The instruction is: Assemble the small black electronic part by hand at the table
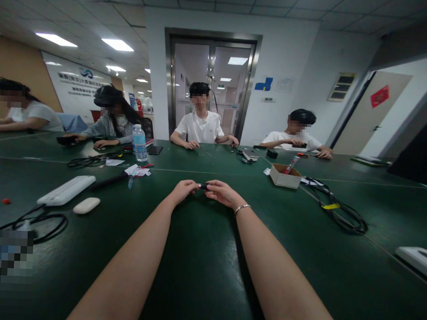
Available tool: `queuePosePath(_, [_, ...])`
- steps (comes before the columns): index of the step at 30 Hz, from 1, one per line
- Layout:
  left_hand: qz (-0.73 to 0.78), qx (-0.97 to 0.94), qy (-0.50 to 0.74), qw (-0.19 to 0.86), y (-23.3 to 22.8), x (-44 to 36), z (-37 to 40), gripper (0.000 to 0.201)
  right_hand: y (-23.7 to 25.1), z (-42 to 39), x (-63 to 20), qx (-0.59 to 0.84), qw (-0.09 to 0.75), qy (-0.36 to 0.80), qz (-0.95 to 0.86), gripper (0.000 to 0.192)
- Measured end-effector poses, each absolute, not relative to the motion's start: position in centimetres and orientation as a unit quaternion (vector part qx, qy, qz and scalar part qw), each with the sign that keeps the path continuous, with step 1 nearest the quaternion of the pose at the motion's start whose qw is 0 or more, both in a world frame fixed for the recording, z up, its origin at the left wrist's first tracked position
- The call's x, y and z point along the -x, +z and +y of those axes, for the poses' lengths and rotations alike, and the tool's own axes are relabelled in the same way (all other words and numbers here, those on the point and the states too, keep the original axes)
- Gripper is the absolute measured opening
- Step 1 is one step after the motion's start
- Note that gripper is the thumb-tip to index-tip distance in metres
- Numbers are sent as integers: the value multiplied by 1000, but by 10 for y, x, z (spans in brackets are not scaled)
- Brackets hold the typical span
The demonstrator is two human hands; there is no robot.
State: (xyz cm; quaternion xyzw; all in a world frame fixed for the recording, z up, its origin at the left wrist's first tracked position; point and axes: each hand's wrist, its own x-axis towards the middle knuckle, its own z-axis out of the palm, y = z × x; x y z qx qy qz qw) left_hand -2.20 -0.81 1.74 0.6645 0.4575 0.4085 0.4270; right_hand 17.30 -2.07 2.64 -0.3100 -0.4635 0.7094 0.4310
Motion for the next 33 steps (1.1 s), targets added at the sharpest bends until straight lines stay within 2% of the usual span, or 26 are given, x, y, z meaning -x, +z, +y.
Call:
queuePosePath(11, [451,-666,421,420,19,21,-11,38,27,-21,-172,319,433,706,-462,26])
queuePosePath(16, [442,-662,440,416,24,20,-17,34,25,-20,-173,316,440,706,-457,25])
queuePosePath(22, [397,-656,467,441,24,21,-16,38,25,-20,-173,313,439,705,-461,24])
queuePosePath(33, [428,-635,470,440,24,18,-16,32,26,-20,-172,320,434,705,-460,24])
